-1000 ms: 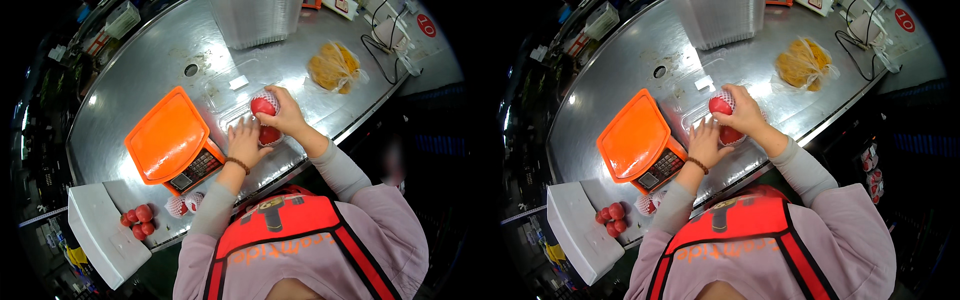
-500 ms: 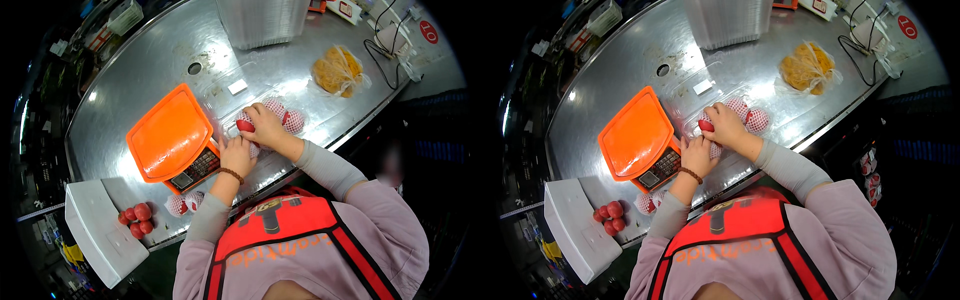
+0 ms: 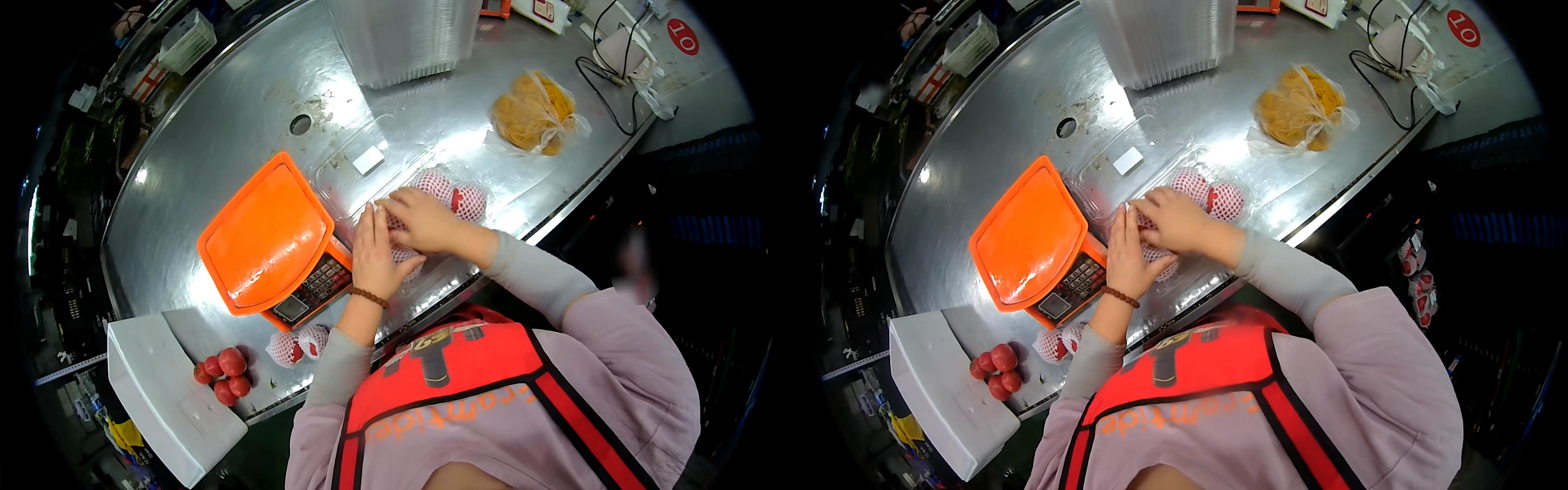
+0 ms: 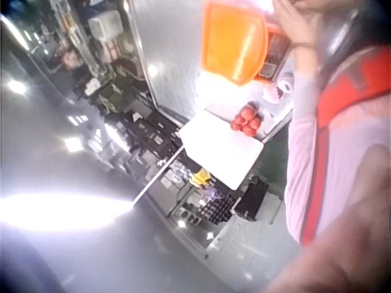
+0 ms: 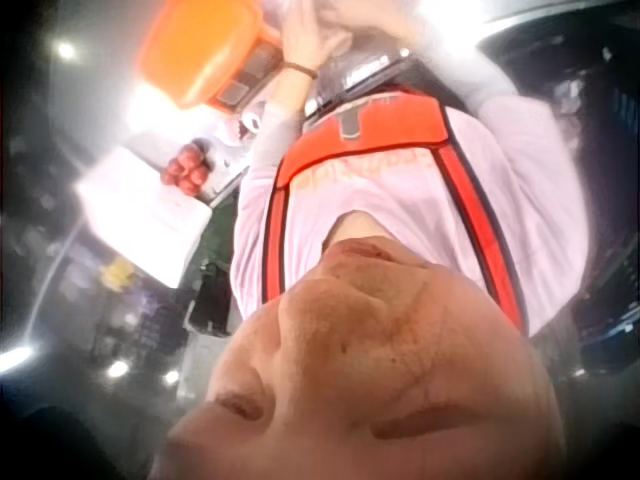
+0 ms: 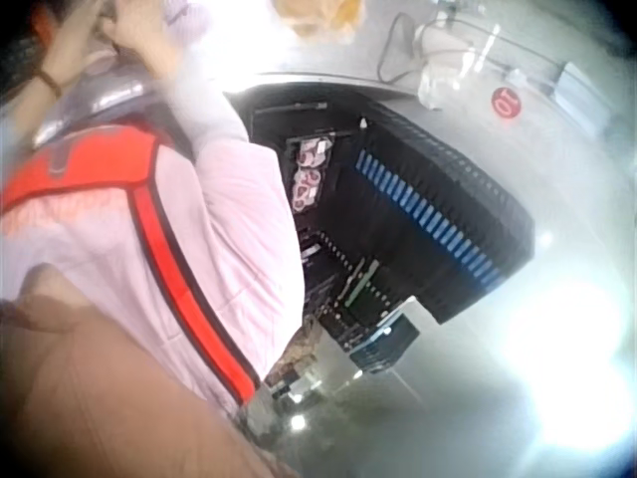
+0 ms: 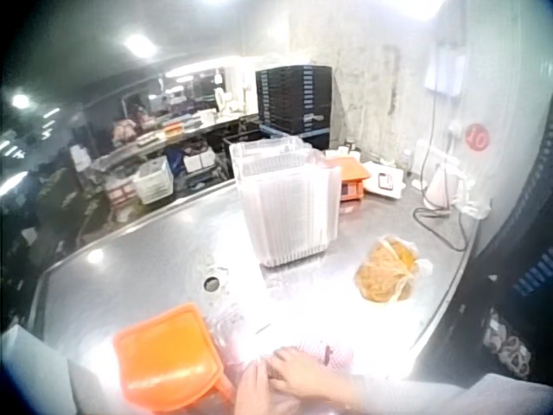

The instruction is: The person wraps individual apples in white foam nets, places them on a digital scale, and then transfers them into clear plastic containers. The person repeats this process multiple times, handling apples, foam nets, a scale, and plastic containers.

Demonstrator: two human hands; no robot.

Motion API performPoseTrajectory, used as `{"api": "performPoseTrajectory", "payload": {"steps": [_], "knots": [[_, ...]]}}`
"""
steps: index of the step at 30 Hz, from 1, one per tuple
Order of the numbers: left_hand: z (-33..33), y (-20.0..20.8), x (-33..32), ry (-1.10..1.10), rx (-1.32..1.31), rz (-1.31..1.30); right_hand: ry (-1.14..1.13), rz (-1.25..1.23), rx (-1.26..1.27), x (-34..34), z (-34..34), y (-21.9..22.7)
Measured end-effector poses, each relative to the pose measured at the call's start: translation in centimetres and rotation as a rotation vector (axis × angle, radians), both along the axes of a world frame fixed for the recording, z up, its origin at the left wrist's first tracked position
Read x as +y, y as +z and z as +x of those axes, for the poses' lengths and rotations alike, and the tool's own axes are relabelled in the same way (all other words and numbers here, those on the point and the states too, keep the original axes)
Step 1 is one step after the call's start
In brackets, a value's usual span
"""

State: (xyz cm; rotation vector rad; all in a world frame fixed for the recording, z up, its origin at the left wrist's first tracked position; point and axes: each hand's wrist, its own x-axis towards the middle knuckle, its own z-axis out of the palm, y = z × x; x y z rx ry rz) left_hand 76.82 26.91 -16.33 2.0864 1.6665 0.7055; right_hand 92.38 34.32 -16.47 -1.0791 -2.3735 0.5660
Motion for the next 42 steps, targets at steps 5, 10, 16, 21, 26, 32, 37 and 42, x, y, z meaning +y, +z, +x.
{"api": "performPoseTrajectory", "payload": {"steps": [5, 10, 16, 21, 26, 32, 37, 42], "knots": [[0.8, -2.5, 0.5, -0.075, 0.212, -0.042, -0.629, -0.12, 0.186, 8.9, 5.1, -1.8], [0.4, -3.4, 0.1, -0.087, 0.129, 0.068, -0.514, -1.168, 0.565, 15.5, 4.8, -2.3], [0.6, -4.8, 0.2, -0.109, -0.123, 0.332, -0.185, -1.03, 0.643, 14.2, 10.6, -0.2], [0.8, -4.5, -3.3, 0.379, -0.588, 0.298, -0.064, -0.449, 0.254, 5.3, 17.1, 1.3], [-0.4, -2.7, -4.7, 0.664, -1.097, -0.314, -0.3, -0.123, 0.235, -3.2, 17.6, -1.6], [-2.5, -5.2, -6.8, 0.494, -1.161, -0.917, -0.699, -0.411, 0.654, -7.7, 16.7, -3.4], [-1.3, -4.9, -8.3, 0.564, -1.182, -0.94, -0.738, -0.919, 0.494, -8.6, 19.6, -4.8], [-1.0, -4.6, -8.5, 0.513, -1.192, -0.978, -0.624, -1.186, 0.605, -8.2, 20.4, -4.2]]}}
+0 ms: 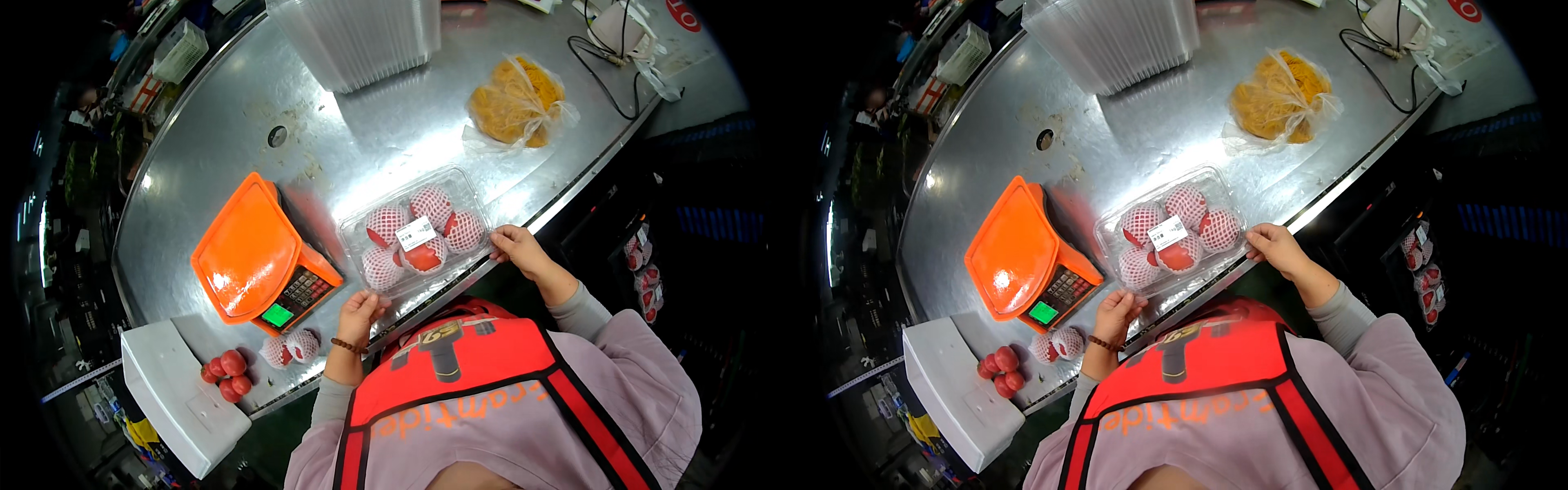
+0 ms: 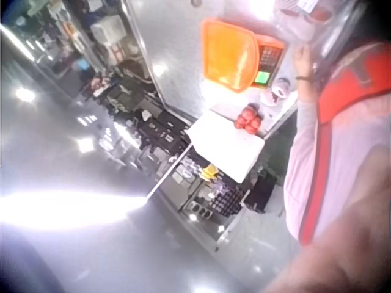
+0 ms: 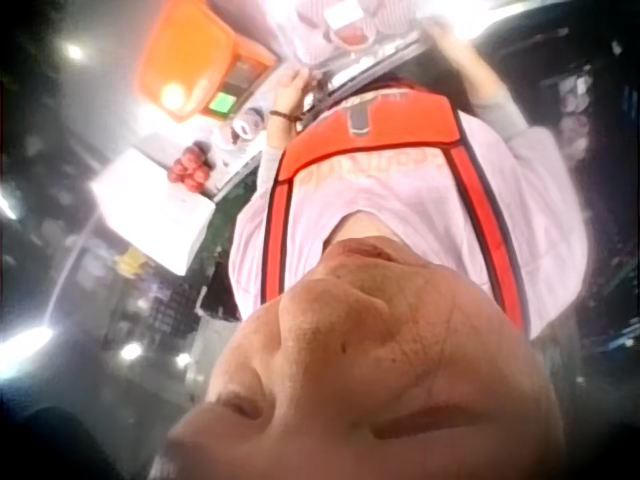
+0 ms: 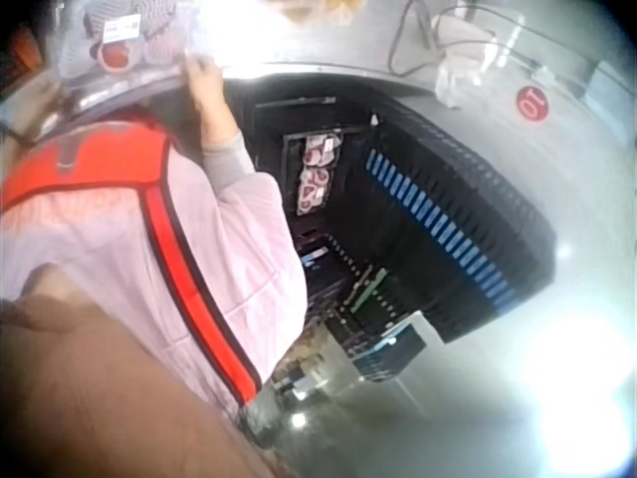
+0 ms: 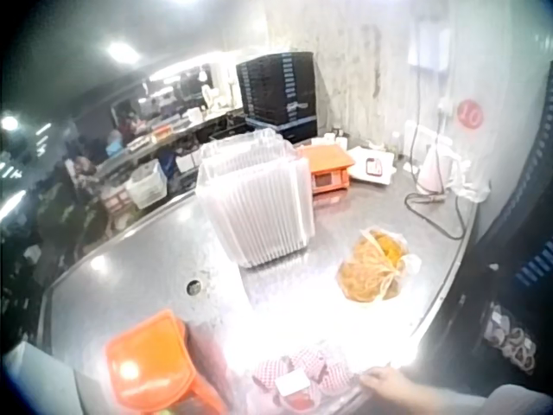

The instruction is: The person wraps individual apples in white foam nets, places them on a digital scale, and then transfers them into clear plastic containers. The person repeats this process multiple times, handling apples, foam nets, a scale, and plastic containers.

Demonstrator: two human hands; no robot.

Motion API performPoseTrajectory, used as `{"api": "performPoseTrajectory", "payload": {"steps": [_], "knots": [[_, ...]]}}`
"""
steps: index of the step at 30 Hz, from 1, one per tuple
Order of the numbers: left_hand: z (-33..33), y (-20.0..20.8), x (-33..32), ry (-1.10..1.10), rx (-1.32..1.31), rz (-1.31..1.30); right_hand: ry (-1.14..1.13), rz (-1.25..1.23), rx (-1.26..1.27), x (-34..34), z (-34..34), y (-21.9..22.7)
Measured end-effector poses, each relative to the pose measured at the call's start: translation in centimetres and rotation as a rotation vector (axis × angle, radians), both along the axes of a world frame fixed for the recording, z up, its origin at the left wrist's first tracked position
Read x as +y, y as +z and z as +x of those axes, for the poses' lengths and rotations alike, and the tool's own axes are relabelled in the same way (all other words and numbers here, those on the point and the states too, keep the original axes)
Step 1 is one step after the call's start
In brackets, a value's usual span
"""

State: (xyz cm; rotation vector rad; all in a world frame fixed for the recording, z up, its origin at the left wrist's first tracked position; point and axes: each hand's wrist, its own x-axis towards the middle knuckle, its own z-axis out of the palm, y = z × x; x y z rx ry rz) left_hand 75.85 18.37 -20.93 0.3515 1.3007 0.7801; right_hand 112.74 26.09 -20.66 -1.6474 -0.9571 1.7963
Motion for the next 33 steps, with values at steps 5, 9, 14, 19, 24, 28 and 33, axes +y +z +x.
{"api": "performPoseTrajectory", "payload": {"steps": [5, 9, 14, 19, 24, 28, 33], "knots": [[0.8, -0.5, -0.5, -0.019, 0.109, 0.084, 0.029, -0.067, 0.099, 0.3, 0.2, 0.0], [1.3, -0.7, -0.9, 0.029, 0.145, 0.093, 0.097, 0.046, -0.01, -0.1, -0.1, -0.5], [1.7, -0.8, -1.7, 0.026, 0.144, 0.09, 0.137, 0.328, -0.348, -0.2, -0.2, -0.3], [3.0, -0.8, -3.5, 0.031, 0.042, 0.076, -0.016, 1.139, -0.728, 4.0, -6.5, 5.5], [2.7, -1.3, -3.0, 0.011, 0.002, 0.102, 0.571, 1.267, -0.997, 7.6, -17.5, 4.0], [1.9, -1.8, -4.8, -0.03, -0.016, 0.099, 0.8, 1.336, -0.682, 3.7, -23.1, 1.8], [0.3, -1.7, -6.9, -0.035, -0.027, 0.049, 0.855, 1.311, -0.812, 7.3, -22.0, 3.4]]}}
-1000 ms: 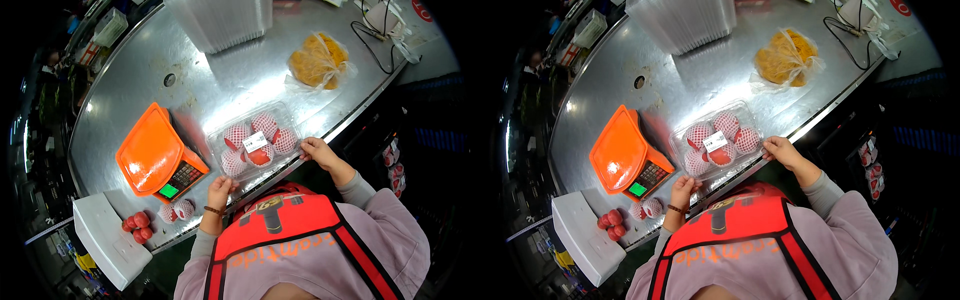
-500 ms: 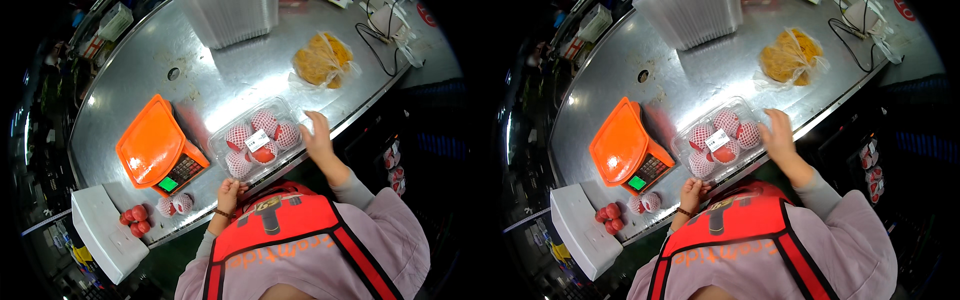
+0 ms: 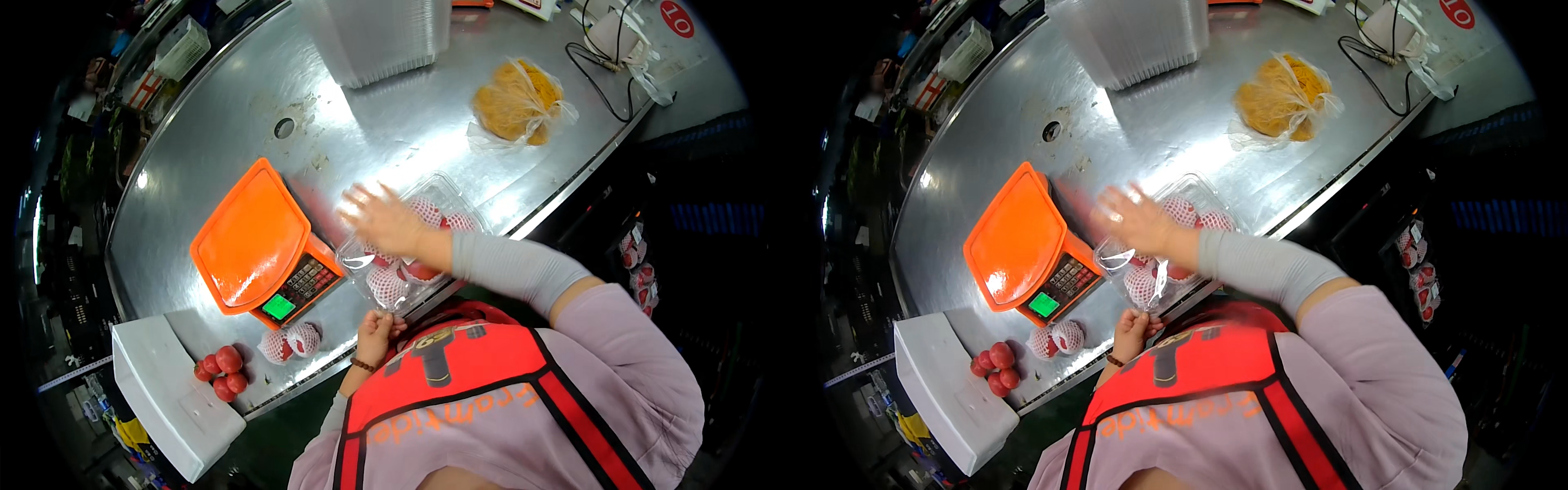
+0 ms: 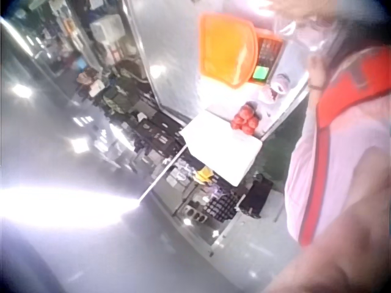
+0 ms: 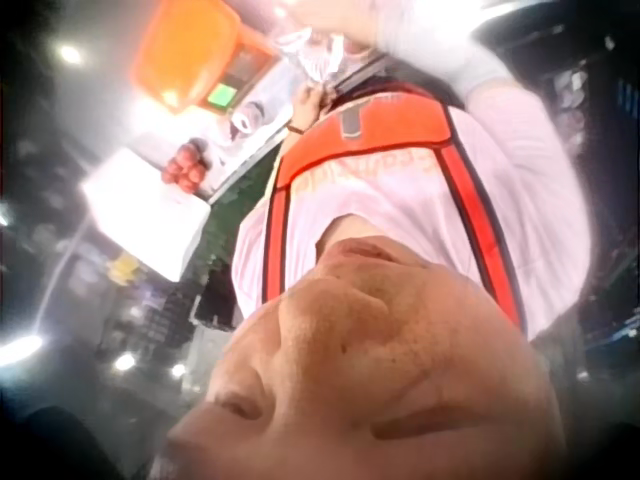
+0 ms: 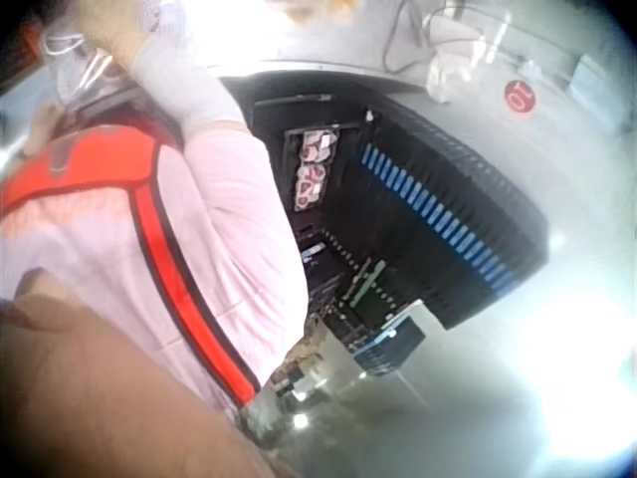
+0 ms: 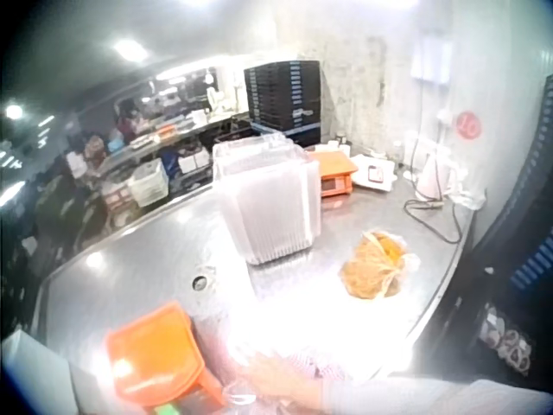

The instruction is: The person wraps individual apples in white foam nets, places them on a digital scale, and then transfers them into clear plastic containers. The person repeats this process multiple times, handling apples, foam nets, a scale, and plastic containers.

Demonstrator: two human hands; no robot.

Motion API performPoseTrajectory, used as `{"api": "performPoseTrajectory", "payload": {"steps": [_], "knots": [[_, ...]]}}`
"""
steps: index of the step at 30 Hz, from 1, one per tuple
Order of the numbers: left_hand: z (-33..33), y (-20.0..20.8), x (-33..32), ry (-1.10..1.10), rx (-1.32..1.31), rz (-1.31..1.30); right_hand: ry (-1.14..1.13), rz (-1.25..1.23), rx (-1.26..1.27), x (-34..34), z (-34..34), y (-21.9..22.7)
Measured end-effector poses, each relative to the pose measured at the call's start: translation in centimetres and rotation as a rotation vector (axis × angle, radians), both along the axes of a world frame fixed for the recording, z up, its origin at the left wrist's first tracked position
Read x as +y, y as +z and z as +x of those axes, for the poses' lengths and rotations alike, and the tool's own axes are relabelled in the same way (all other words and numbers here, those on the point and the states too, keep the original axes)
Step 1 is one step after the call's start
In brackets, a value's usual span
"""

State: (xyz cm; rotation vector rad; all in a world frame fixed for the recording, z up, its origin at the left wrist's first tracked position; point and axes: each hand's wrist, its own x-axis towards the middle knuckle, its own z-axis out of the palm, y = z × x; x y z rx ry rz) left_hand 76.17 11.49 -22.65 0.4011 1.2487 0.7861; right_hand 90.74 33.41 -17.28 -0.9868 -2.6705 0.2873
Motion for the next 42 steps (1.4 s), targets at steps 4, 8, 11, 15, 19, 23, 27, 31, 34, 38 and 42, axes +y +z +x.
{"api": "performPoseTrajectory", "payload": {"steps": [4, 8, 11, 15, 19, 23, 27, 31, 34, 38, 42], "knots": [[0.5, 1.7, 0.2, 0.004, 0.021, -0.009, -0.237, 0.188, -0.082, 7.2, 4.4, -1.4], [-0.1, 2.0, 0.1, -0.074, 0.064, 0.007, 0.003, -0.388, -0.248, 12.2, 4.5, -1.1], [-0.8, 2.4, 0.0, -0.152, 0.125, -0.031, 0.264, -0.499, -0.382, 12.2, 2.7, -1.6], [-0.6, 1.6, -0.2, -0.115, 0.122, -0.004, 0.473, -0.378, -0.641, 11.2, -0.2, -2.6], [-0.8, 0.6, -0.8, -0.071, 0.101, 0.033, 0.588, -0.315, -0.678, 10.6, -0.8, -3.1], [-0.8, 1.3, -0.5, -0.145, 0.207, 0.062, 0.426, -0.195, -0.55, 10.3, -0.2, -2.7], [-1.9, 5.7, 1.7, -0.179, 0.798, 0.317, 0.088, -0.34, 0.077, 12.1, 1.6, 1.2], [-1.9, 9.1, 6.8, 0.198, 0.595, 0.594, 0.108, -0.815, 0.56, 4.9, 2.8, 6.8], [1.3, 12.5, 11.5, 0.198, 0.179, 0.679, 0.08, -0.94, 0.711, 0.2, 3.8, 8.2], [1.9, 11.6, 13.4, -0.053, -0.028, 0.572, -0.109, -0.936, 0.917, -3.0, 6.8, 7.7], [5.2, 11.3, 13.1, -0.171, -0.092, 0.478, -0.262, -0.591, 0.891, -6.4, 9.9, 7.5]]}}
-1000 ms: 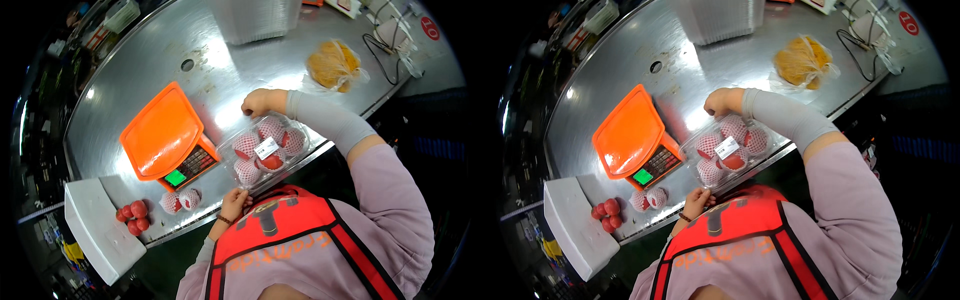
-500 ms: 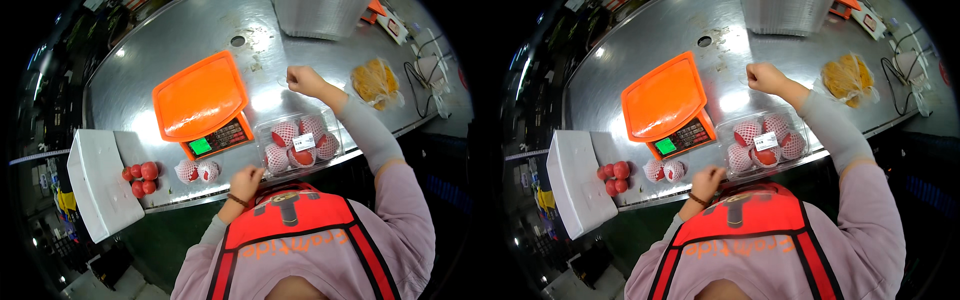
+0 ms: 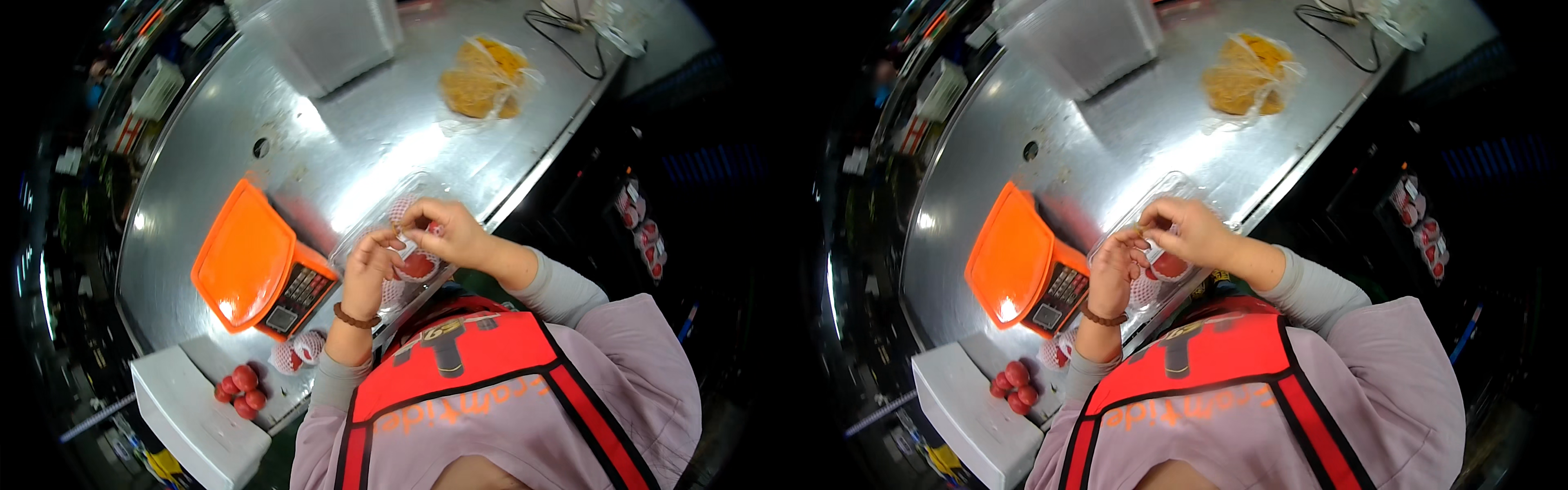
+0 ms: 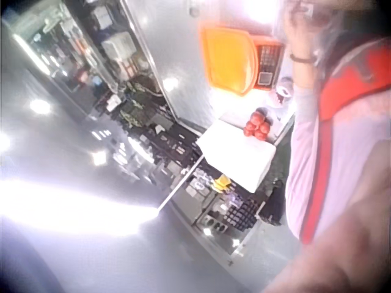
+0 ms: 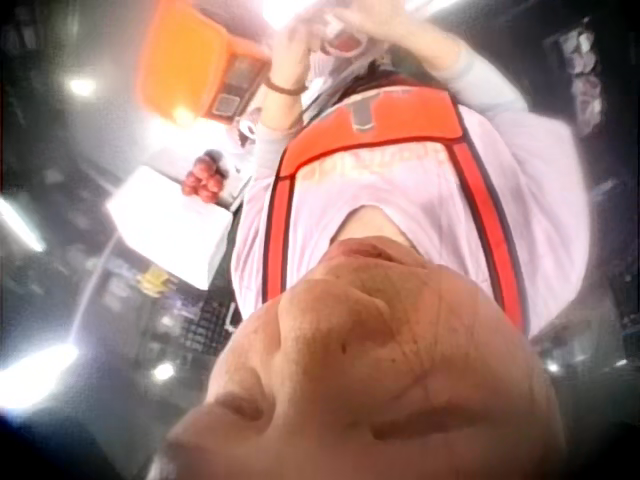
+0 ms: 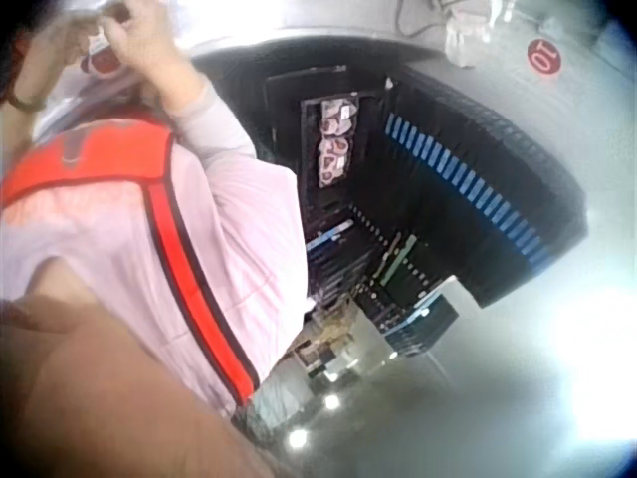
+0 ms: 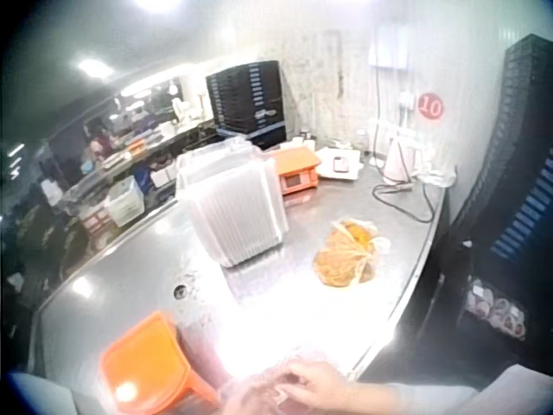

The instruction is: The person wraps individual apples in white foam nets, places them on a digital scale, and then transfers them into clear plastic containers. The person repeats this process multiple times, handling apples, foam nets, a scale, and plastic containers.

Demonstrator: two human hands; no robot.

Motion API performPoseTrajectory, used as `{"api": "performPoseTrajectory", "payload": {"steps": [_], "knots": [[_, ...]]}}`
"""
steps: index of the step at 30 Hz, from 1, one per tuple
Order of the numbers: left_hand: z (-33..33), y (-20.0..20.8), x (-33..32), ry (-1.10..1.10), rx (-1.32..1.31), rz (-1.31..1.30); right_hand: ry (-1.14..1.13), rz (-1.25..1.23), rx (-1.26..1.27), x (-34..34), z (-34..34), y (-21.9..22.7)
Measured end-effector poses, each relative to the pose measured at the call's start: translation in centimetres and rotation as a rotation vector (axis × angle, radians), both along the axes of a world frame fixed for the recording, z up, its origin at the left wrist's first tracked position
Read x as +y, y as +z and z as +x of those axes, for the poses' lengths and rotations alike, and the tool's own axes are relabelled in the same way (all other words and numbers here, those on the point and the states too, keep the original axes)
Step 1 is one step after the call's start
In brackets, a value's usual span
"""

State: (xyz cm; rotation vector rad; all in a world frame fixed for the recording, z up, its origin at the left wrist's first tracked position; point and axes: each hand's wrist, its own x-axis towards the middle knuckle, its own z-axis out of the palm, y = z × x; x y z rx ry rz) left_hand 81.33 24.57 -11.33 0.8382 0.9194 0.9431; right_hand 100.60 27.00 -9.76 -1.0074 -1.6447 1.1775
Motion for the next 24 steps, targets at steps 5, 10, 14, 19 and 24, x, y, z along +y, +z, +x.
{"api": "performPoseTrajectory", "payload": {"steps": [5, 10, 14, 19, 24], "knots": [[2.0, -0.9, 0.3, -0.087, 0.103, 0.121, 0.024, -0.669, 0.794, -3.6, 2.7, -1.0], [3.2, -2.8, 1.5, 0.018, 0.59, 0.46, 0.373, -1.186, 0.89, -8.3, 3.8, -2.1], [6.6, -1.5, -1.2, -0.494, 0.654, 0.678, 0.17, -0.317, 0.359, -6.2, 5.9, 2.3], [9.9, -0.8, -2.2, -0.387, 0.688, 0.615, -0.406, -0.317, 0.425, -4.2, 7.7, -3.8], [3.8, -2.8, 1.5, 0.064, 1.266, 1.01, -0.502, -0.416, -0.319, -4.0, 8.1, -9.5]]}}
